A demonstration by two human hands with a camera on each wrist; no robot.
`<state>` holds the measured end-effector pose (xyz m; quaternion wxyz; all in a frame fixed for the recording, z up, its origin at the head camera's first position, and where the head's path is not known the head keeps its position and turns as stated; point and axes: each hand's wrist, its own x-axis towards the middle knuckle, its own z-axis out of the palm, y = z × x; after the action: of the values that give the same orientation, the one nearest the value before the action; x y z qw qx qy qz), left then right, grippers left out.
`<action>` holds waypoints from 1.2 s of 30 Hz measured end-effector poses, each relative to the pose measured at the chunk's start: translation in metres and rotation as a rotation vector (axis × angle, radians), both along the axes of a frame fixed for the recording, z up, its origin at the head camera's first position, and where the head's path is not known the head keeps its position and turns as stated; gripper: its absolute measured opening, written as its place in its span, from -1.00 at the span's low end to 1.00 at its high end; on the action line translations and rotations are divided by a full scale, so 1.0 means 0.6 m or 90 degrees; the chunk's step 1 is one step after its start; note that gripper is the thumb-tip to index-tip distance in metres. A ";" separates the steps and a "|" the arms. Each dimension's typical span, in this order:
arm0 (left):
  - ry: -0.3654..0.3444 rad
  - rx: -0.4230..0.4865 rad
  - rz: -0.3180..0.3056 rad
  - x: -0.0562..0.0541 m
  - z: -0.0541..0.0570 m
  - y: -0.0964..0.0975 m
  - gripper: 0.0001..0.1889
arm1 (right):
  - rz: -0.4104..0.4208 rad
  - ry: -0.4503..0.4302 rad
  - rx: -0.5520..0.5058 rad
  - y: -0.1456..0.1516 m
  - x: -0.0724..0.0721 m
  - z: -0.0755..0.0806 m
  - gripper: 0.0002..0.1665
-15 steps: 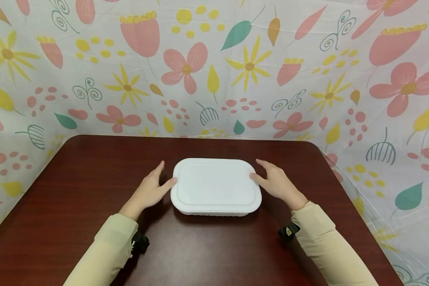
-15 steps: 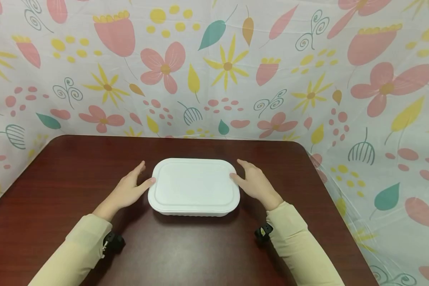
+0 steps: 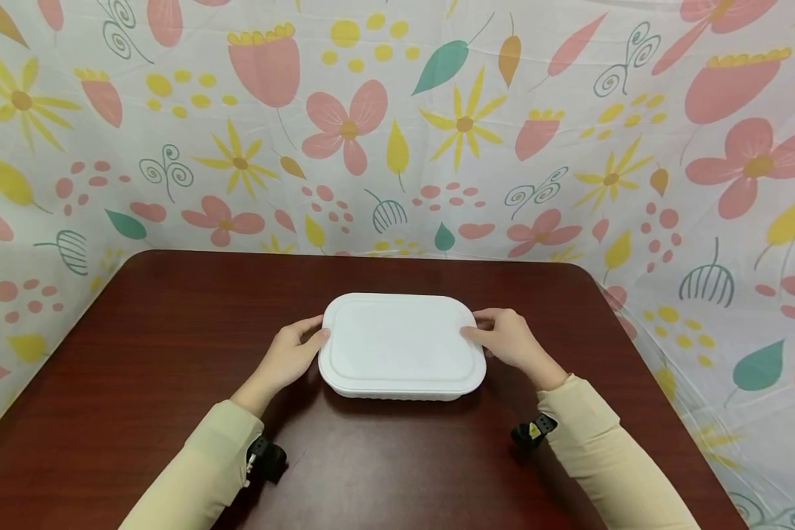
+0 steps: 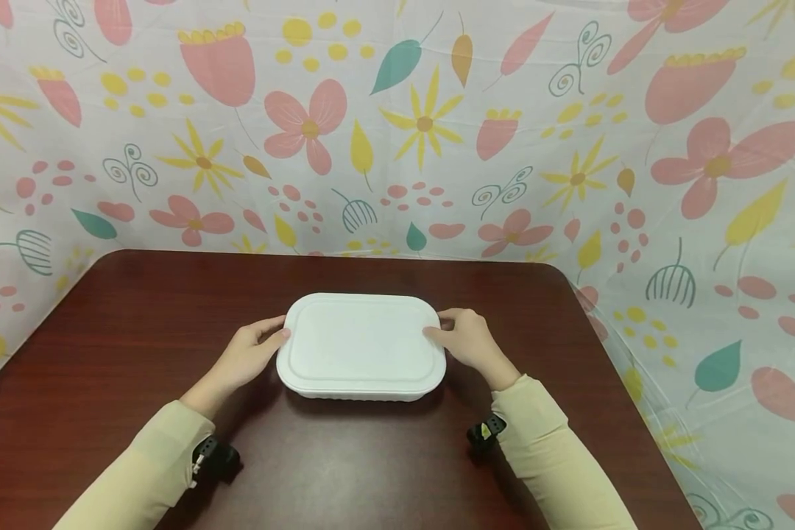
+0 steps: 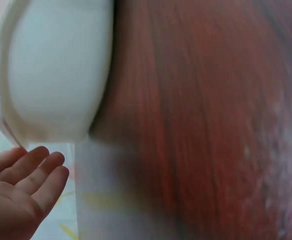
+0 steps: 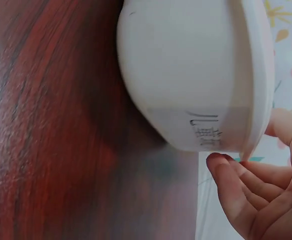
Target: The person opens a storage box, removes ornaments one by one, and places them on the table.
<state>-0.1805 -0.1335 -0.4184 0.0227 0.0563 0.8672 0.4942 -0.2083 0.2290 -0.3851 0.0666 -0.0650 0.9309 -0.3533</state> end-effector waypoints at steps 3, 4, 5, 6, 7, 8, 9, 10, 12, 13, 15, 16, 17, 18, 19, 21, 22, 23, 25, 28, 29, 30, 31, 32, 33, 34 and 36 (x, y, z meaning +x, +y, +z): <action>-0.015 0.016 0.001 0.001 0.007 0.005 -0.49 | -0.016 -0.027 -0.033 -0.003 0.001 0.005 -0.39; -0.020 0.021 0.000 0.001 0.009 0.006 -0.48 | -0.019 -0.031 -0.037 -0.003 0.001 0.007 -0.40; -0.028 0.028 0.000 0.001 0.012 0.007 -0.48 | -0.023 -0.032 -0.038 -0.004 0.001 0.009 -0.41; -0.034 0.033 0.000 0.002 0.014 0.008 -0.47 | -0.025 -0.033 -0.037 -0.005 0.002 0.011 -0.42; -0.039 0.037 -0.001 0.002 0.016 0.009 -0.46 | -0.025 -0.034 -0.037 -0.006 0.002 0.013 -0.43; -0.046 0.043 -0.002 0.002 0.018 0.010 -0.46 | -0.026 -0.035 -0.036 -0.007 0.002 0.014 -0.43; -0.050 0.046 -0.001 0.002 0.019 0.011 -0.45 | -0.029 -0.036 -0.034 -0.008 0.003 0.016 -0.44; -0.053 0.049 -0.001 0.003 0.021 0.012 -0.45 | -0.032 -0.036 -0.030 -0.009 0.003 0.017 -0.45; -0.059 0.054 -0.002 0.003 0.024 0.014 -0.44 | -0.039 -0.037 -0.022 -0.010 0.005 0.018 -0.46; -0.061 0.056 -0.003 0.004 0.026 0.015 -0.44 | -0.042 -0.037 -0.018 -0.011 0.005 0.019 -0.47; -0.058 0.057 -0.003 0.004 0.028 0.015 -0.43 | -0.050 -0.040 -0.010 -0.012 0.007 0.021 -0.48; -0.060 0.061 -0.003 0.004 0.029 0.016 -0.43 | -0.052 -0.041 -0.006 -0.013 0.007 0.022 -0.48; -0.061 0.063 -0.002 0.004 0.030 0.016 -0.43 | -0.055 -0.043 -0.003 -0.013 0.007 0.022 -0.49; -0.060 0.064 -0.002 0.004 0.031 0.016 -0.44 | -0.057 -0.045 0.001 -0.015 0.007 0.023 -0.49; -0.059 0.064 -0.003 0.004 0.031 0.016 -0.44 | -0.060 -0.048 0.005 -0.015 0.007 0.024 -0.49; -0.062 0.066 -0.001 0.005 0.032 0.016 -0.44 | -0.064 -0.051 0.015 -0.017 0.007 0.026 -0.50; -0.062 0.066 -0.001 0.005 0.032 0.016 -0.44 | -0.066 -0.052 0.021 -0.018 0.007 0.027 -0.51; -0.062 0.066 -0.001 0.005 0.032 0.016 -0.44 | -0.066 -0.051 0.027 -0.019 0.007 0.028 -0.51; -0.063 0.065 -0.001 0.006 0.034 0.016 -0.45 | -0.064 -0.046 0.040 -0.020 0.008 0.030 -0.53; -0.067 0.066 0.004 0.006 0.036 0.016 -0.44 | -0.057 -0.032 0.055 -0.023 0.008 0.034 -0.55; -0.065 0.063 0.003 0.006 0.037 0.016 -0.44 | -0.056 -0.029 0.058 -0.024 0.008 0.036 -0.55; -0.066 0.063 0.005 0.007 0.038 0.016 -0.45 | -0.056 -0.027 0.060 -0.025 0.008 0.038 -0.55; -0.066 0.062 0.006 0.007 0.039 0.016 -0.45 | -0.055 -0.027 0.062 -0.025 0.008 0.040 -0.56; -0.066 0.061 0.009 0.007 0.039 0.016 -0.45 | -0.055 -0.028 0.063 -0.026 0.007 0.042 -0.56; -0.067 0.062 0.010 0.007 0.039 0.016 -0.45 | -0.054 -0.030 0.064 -0.026 0.007 0.044 -0.55; -0.064 0.061 0.009 0.008 0.039 0.015 -0.45 | -0.056 -0.033 0.065 -0.027 0.006 0.046 -0.55; -0.065 0.067 0.011 0.007 0.039 0.015 -0.46 | -0.055 -0.038 0.066 -0.027 0.005 0.049 -0.54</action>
<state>-0.1762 -0.1248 -0.3949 0.0595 0.0243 0.8384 0.5412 -0.2053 0.2126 -0.3556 0.0826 -0.0108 0.9474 -0.3091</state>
